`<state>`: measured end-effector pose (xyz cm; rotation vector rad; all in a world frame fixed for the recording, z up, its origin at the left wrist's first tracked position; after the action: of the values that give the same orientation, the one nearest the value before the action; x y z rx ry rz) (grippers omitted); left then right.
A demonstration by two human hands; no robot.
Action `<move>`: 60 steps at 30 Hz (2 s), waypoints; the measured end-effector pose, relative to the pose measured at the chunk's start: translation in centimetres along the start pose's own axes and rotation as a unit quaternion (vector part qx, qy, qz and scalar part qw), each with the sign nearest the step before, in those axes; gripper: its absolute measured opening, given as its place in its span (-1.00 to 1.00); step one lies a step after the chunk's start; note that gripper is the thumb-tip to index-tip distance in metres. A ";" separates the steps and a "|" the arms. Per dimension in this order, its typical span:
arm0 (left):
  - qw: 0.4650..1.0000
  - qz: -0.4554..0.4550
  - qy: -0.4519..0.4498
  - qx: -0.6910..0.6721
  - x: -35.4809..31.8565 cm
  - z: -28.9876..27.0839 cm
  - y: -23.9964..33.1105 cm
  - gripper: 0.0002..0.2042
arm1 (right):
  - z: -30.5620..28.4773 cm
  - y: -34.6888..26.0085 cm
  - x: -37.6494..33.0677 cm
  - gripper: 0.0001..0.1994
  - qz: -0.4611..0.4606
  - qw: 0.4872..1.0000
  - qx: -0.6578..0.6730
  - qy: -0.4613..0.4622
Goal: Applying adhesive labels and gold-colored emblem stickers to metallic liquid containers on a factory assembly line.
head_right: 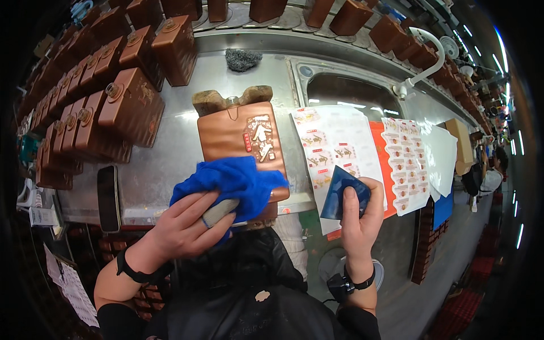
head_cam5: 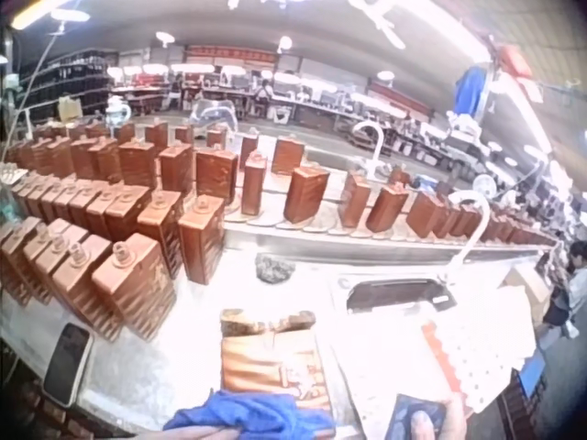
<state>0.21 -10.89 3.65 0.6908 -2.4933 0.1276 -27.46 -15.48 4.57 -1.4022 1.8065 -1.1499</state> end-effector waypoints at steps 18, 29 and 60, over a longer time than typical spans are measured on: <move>0.998 0.053 -0.025 -0.005 2.1 1.5 0.0 -0.71 | 1.6 -0.4 0.2 -0.83 -0.034 0.999 0.006 -0.018; 0.999 0.008 -0.035 0.012 -0.8 0.0 -0.7 -0.77 | -0.6 0.9 0.1 -0.83 -0.037 0.999 0.026 0.017; 0.950 -0.307 0.011 -0.053 -4.6 -2.3 -6.1 -0.04 | 12.4 -10.3 -6.9 -0.57 -0.412 0.832 -0.254 -0.270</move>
<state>7.67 -13.56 2.88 1.3638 -2.1291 -0.2245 -10.30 -13.19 7.45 -2.6575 1.1105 -0.4777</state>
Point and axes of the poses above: each hand's wrist, its own x-axis towards the middle knuckle, its own z-axis out of the palm, y = z × x, the point moved 9 cm from there along x, towards the middle knuckle, and after that the axes turned 6 degrees about z, right-handed, at the moved point
